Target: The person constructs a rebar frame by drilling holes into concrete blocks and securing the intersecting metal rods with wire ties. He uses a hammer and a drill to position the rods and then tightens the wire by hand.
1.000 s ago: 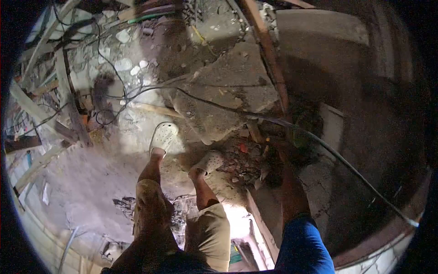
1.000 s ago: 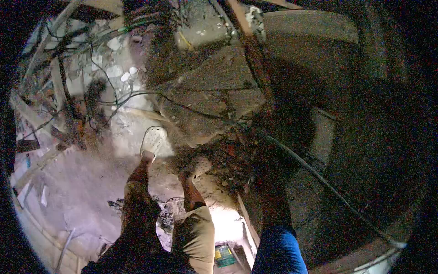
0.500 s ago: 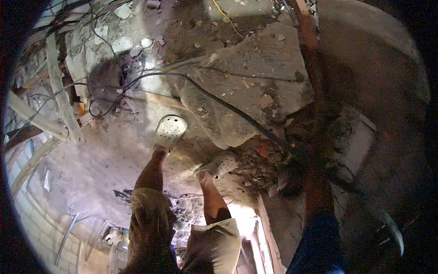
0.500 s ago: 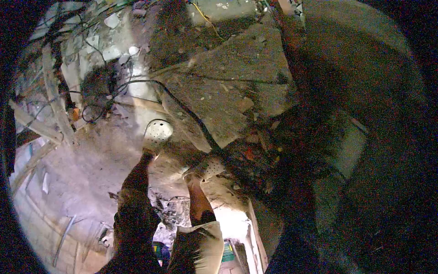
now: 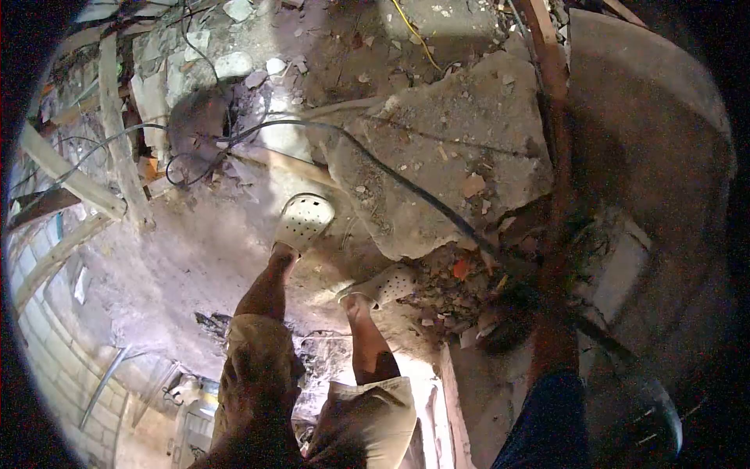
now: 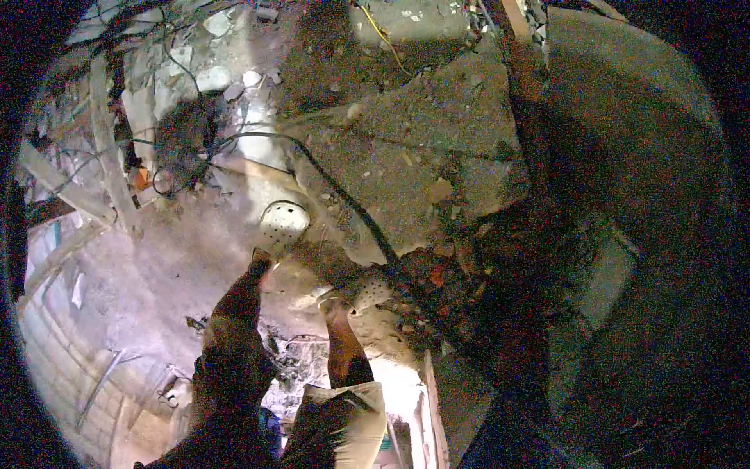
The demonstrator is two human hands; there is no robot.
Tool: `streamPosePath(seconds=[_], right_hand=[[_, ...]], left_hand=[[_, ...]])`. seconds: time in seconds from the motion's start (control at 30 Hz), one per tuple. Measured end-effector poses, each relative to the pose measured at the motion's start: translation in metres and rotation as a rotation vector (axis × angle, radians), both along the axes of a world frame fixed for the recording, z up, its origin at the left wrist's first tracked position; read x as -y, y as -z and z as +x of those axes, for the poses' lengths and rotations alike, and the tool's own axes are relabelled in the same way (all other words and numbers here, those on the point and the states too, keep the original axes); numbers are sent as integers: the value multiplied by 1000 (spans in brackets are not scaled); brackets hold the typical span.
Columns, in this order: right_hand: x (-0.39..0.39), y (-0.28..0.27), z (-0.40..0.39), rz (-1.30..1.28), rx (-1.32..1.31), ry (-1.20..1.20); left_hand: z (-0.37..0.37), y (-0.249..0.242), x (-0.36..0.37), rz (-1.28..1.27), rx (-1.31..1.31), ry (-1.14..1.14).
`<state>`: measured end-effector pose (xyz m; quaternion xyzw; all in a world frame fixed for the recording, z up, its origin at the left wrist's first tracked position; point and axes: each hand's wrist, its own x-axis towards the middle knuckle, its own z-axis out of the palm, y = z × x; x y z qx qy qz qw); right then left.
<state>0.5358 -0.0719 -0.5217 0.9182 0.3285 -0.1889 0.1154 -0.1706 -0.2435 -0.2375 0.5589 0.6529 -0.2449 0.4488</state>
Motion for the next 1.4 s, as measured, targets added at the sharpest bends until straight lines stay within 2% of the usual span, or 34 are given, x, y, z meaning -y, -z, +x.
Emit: streamPosePath(seconds=[0.27,0.4,0.5,0.53,0.6,0.63,0.7,0.77,0.83,0.9,0.97,1.03,1.1,1.13,1.2,1.27,1.3,1.37,1.4], right_hand=[[8,-67,-7,-26,12,-67],[89,-132,-66,-149,-87,-102],[171,-225,-157,-344,-330,-2],[190,-267,-191,-331,-402,45],[190,-349,-263,-165,-484,106],[186,-396,-295,115,-510,84],[233,-460,-311,-28,-363,142],[298,-499,-296,19,-319,69],[323,-563,-291,-20,-241,79],[338,-624,-281,-174,-189,101],[351,-682,-276,-313,-11,-30],[330,-750,-277,-292,-35,-8],[327,-801,-281,-225,-27,5],[332,-817,-285,-207,-25,-15],[333,-843,-292,-236,-4,-48],[355,-844,-290,-183,-66,3],[365,-843,-287,-167,-103,15],[373,-842,-287,-69,-113,56],[368,-849,-287,-59,-153,109]], left_hand=[[-2,-6,1,48,-7,-5],[-5,-4,-4,63,-15,-3],[-6,7,-18,67,-32,20],[-4,6,-22,60,-32,27],[5,7,-37,67,-31,53],[15,7,-46,83,-40,97],[38,4,-70,245,-45,262],[67,-2,-91,542,22,526],[120,-56,-119,308,301,608],[174,-116,-138,445,533,677],[214,-162,-142,524,723,854],[240,-191,-136,547,836,980],[249,-192,-130,317,819,1115],[243,-157,-118,251,907,1036],[239,-159,-129,-43,775,1108],[216,-195,-143,-161,959,1025],[206,-208,-150,-138,946,1039],[183,-235,-158,-310,956,1019],[175,-261,-165,-293,941,1023]])
